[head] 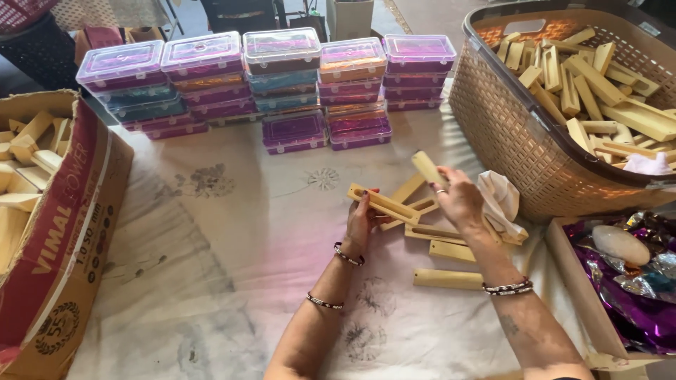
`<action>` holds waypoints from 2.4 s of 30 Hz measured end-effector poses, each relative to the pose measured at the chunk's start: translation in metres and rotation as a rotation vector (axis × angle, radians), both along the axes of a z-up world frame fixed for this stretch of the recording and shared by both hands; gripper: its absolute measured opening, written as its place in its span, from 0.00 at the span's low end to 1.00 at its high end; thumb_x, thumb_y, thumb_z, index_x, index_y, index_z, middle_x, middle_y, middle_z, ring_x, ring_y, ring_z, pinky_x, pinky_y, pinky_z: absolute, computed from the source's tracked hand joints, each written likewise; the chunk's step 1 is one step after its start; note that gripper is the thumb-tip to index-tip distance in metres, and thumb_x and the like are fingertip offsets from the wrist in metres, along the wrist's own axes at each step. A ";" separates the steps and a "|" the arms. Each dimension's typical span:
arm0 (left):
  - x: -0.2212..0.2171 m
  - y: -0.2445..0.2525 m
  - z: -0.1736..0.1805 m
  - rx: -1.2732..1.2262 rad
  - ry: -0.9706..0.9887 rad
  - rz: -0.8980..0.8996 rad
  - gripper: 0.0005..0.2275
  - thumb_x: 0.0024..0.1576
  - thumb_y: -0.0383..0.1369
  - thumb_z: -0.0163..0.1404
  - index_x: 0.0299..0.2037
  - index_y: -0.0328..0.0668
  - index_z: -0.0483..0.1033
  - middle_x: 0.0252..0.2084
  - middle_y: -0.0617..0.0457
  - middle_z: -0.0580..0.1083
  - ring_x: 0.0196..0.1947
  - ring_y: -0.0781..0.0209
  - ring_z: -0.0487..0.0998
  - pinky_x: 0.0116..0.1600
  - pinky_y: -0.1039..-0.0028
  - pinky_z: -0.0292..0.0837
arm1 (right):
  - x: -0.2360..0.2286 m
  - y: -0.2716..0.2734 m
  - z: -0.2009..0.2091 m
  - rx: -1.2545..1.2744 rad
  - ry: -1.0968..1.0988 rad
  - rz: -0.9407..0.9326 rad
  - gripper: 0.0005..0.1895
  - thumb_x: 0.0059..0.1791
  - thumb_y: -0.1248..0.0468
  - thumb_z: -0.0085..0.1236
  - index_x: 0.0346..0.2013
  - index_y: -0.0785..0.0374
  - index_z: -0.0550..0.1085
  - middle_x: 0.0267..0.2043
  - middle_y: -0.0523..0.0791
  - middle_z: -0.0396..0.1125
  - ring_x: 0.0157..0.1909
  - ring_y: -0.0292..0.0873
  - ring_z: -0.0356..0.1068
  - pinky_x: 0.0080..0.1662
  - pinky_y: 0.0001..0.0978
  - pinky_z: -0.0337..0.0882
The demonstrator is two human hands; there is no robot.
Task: Cleaning and organizing small wooden slats on a table and stacking them neatly next to plastic containers.
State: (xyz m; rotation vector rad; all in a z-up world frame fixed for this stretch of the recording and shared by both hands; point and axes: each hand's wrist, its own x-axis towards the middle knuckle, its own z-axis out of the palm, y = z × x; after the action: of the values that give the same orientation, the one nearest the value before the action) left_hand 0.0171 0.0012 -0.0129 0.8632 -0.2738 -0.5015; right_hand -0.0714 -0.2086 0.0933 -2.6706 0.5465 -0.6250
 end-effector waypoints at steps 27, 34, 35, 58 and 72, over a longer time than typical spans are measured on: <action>0.004 0.000 -0.004 -0.064 0.058 -0.024 0.29 0.67 0.55 0.31 0.67 0.40 0.61 0.50 0.45 0.73 0.46 0.57 0.79 0.50 0.65 0.80 | -0.122 0.010 0.023 -0.043 0.324 0.184 0.22 0.45 0.54 0.64 0.54 0.49 0.74 0.51 0.39 0.70 0.50 0.43 0.74 0.51 0.39 0.74; 0.000 0.002 0.002 -0.040 0.035 -0.043 0.31 0.65 0.58 0.29 0.66 0.42 0.61 0.50 0.46 0.75 0.45 0.57 0.81 0.49 0.66 0.79 | -0.051 0.071 0.057 -0.078 0.184 0.247 0.23 0.46 0.53 0.64 0.55 0.53 0.74 0.51 0.42 0.70 0.47 0.47 0.75 0.47 0.41 0.76; 0.003 0.001 -0.002 -0.042 0.015 -0.064 0.31 0.65 0.59 0.30 0.65 0.42 0.63 0.50 0.46 0.75 0.44 0.58 0.80 0.49 0.67 0.78 | -0.040 0.080 0.057 -0.100 0.127 0.287 0.23 0.45 0.54 0.65 0.54 0.53 0.74 0.51 0.43 0.70 0.47 0.49 0.74 0.47 0.42 0.75; -0.003 0.004 0.010 -0.021 0.020 0.100 0.15 0.63 0.39 0.48 0.55 0.41 0.69 0.45 0.53 0.76 0.42 0.64 0.80 0.40 0.74 0.76 | 0.004 0.069 0.012 0.259 0.266 0.542 0.39 0.48 0.44 0.63 0.67 0.60 0.64 0.64 0.51 0.65 0.66 0.49 0.66 0.64 0.42 0.66; -0.002 -0.001 0.009 -0.060 -0.082 0.521 0.37 0.62 0.50 0.43 0.77 0.51 0.35 0.74 0.45 0.52 0.73 0.53 0.55 0.72 0.62 0.50 | 0.046 0.088 0.028 -0.012 0.265 0.452 0.28 0.48 0.52 0.63 0.60 0.56 0.69 0.53 0.46 0.70 0.54 0.48 0.73 0.56 0.43 0.72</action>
State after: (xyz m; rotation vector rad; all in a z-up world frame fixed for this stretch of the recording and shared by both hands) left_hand 0.0148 -0.0002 -0.0044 0.8583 -0.1285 0.0268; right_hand -0.0251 -0.1204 0.1212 -2.7676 -0.0082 -0.1479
